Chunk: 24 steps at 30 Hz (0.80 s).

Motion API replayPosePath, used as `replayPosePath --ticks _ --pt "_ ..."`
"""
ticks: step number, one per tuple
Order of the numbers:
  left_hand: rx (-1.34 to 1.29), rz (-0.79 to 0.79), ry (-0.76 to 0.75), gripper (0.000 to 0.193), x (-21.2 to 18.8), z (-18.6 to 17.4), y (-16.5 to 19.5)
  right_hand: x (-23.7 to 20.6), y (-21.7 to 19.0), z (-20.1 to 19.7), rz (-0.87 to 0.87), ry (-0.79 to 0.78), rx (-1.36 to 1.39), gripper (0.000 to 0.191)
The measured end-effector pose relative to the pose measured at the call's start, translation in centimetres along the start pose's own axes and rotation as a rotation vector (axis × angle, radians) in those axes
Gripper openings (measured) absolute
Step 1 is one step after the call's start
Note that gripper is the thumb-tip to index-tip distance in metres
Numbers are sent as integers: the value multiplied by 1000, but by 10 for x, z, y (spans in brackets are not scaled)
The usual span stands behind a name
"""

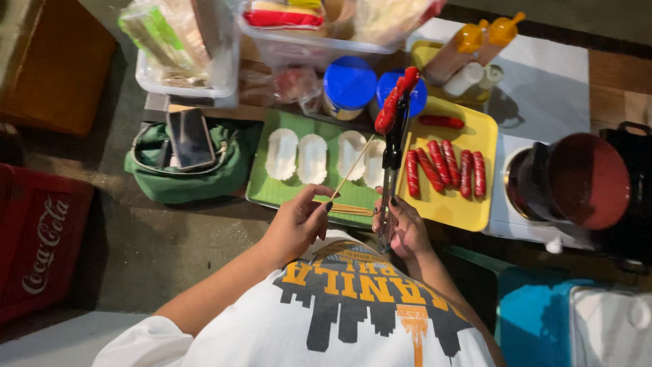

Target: The person uses tongs to transfer cooked sausages from a pot of sauce onto a yellow tray, then picks up wooden skewers and inserts them into the sausages, placing each assembled sausage on a paper tray liner.

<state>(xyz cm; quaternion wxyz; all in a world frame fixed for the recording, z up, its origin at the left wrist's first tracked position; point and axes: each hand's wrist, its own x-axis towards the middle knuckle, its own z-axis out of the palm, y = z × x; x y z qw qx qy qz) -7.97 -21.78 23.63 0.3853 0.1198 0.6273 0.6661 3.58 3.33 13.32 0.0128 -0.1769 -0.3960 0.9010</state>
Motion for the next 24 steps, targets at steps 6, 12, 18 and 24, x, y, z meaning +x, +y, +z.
replayPosePath --ticks 6,12,18,24 --pt "4 47 -24 22 -6 -33 4 10 21 30 3 40 16 47" --pt "-44 42 -36 24 -10 -52 1 10 35 44 -21 16 7 44" --pt "-42 37 -36 23 -8 -62 0 13 40 49 -51 -1 -19 42" --pt "-54 37 -35 23 -7 -64 1 14 43 45 -64 -32 -29 42"
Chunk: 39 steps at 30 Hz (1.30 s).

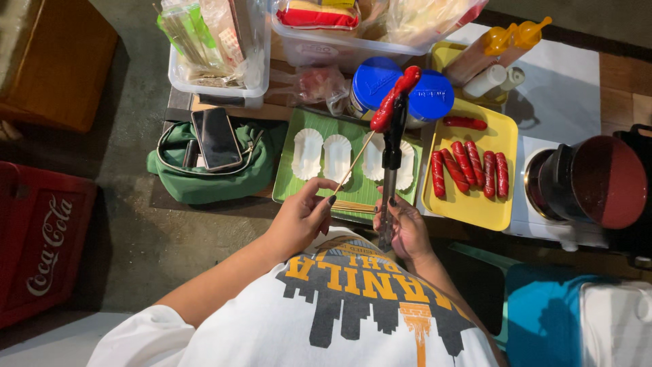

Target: The person uses tongs to transfer cooked sausages from a pot of sauce onto a yellow tray, then picks up wooden skewers and inserts them into the sausages, placing each assembled sausage on a paper tray liner.

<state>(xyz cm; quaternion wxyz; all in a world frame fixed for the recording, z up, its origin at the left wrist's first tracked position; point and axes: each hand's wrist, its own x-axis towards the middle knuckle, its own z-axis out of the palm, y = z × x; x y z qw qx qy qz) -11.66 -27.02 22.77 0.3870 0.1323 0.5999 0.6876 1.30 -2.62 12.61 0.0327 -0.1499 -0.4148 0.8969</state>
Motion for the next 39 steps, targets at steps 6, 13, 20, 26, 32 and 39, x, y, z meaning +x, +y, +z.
replayPosePath --ticks 6,13,20,26,32,39 --pt "-36 37 7 22 3 -1 -2 2 7 -11 -3 -28 -64 39" --pt "-71 55 56 22 10 1 -9 1 8 -13 5 -103 -108 40" --pt "-88 90 85 20 22 -1 -16 -3 4 -3 68 -31 -136 45" --pt "189 144 134 25 26 -9 -23 2 -6 3 51 -142 -149 52" --pt "357 227 168 33 27 -22 -38 1 -12 17 152 -111 -185 50" --pt "332 193 162 34 21 -33 -46 12 -26 21 158 -136 -224 47"
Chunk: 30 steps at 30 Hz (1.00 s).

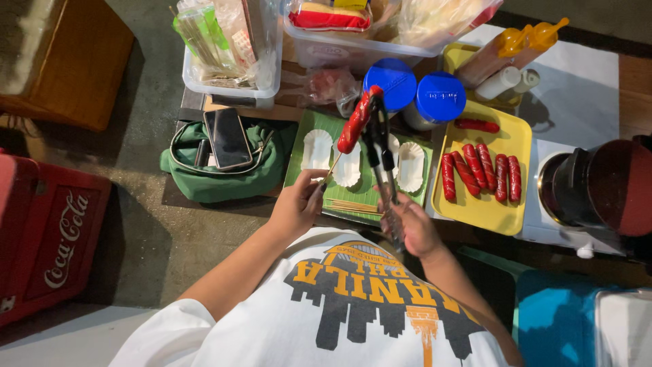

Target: The person uses tongs to transfer cooked sausages from a pot of sauce onto a yellow tray, then picks up wooden skewers and inserts them into the sausages, placing each assembled sausage on a paper tray liner.

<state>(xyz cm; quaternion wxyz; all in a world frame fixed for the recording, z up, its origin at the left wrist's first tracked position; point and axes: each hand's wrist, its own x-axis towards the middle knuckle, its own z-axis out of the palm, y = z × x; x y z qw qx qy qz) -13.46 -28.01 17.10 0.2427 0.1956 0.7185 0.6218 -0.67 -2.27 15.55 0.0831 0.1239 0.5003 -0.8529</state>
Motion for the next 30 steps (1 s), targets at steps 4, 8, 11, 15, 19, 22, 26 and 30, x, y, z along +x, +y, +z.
replayPosePath --ticks 4,8,11,15,19,22,26,30 --pt "6 9 -15 34 -4 -2 3 8 -9 -10 -9 104 -66 39" --pt "52 18 23 29 -7 -4 8 11 -6 -12 -38 185 -136 29" --pt "43 -16 58 26 -7 -1 10 11 -2 -11 -43 220 -178 26" --pt "-87 -122 75 22 -4 3 5 10 5 -7 -21 254 -217 28" --pt "-163 -112 110 10 0 7 -8 6 10 -4 3 277 -244 30" --pt "-292 -122 108 6 3 12 -18 3 10 -3 -5 247 -250 30" --pt "-391 -107 97 6 6 17 -26 0 12 -2 59 276 -269 31" --pt "-426 -217 106 7 3 20 -28 -1 13 -8 55 264 -288 26"
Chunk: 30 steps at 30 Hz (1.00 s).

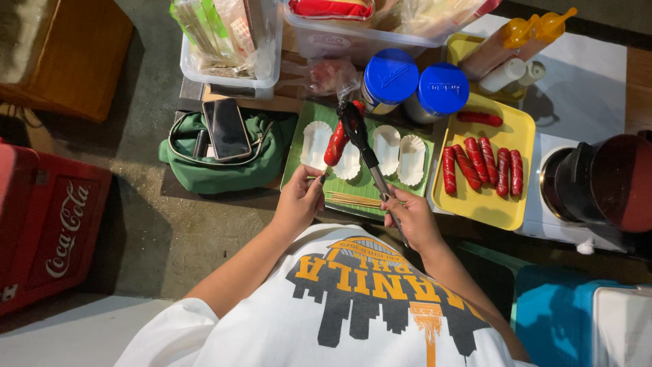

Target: The person uses tongs to transfer cooked sausages from a pot of sauce onto a yellow tray, then picks up wooden skewers and inserts them into the sausages, placing each assembled sausage on a paper tray liner.

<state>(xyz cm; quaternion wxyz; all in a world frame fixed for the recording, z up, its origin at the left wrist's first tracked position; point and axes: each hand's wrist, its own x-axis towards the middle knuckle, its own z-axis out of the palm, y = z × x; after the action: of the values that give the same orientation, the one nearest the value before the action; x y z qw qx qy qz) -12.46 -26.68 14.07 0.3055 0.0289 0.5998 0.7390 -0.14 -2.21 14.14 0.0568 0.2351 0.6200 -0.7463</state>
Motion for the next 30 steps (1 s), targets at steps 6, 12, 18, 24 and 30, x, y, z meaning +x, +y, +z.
replayPosePath --ticks 6,12,18,24,30 --pt "-27 -27 -69 17 -9 -1 -17 10 4 -7 -27 -34 -8 25" --pt "-125 -9 -14 18 -8 3 -44 16 5 -5 34 -63 -34 39" --pt "-145 20 24 20 -10 6 -60 25 6 -9 46 -100 -117 40" --pt "-173 21 60 20 -12 7 -76 34 12 -19 81 -141 -169 34" --pt "-217 -12 169 19 -5 -8 -108 42 22 -39 178 -200 -286 42"
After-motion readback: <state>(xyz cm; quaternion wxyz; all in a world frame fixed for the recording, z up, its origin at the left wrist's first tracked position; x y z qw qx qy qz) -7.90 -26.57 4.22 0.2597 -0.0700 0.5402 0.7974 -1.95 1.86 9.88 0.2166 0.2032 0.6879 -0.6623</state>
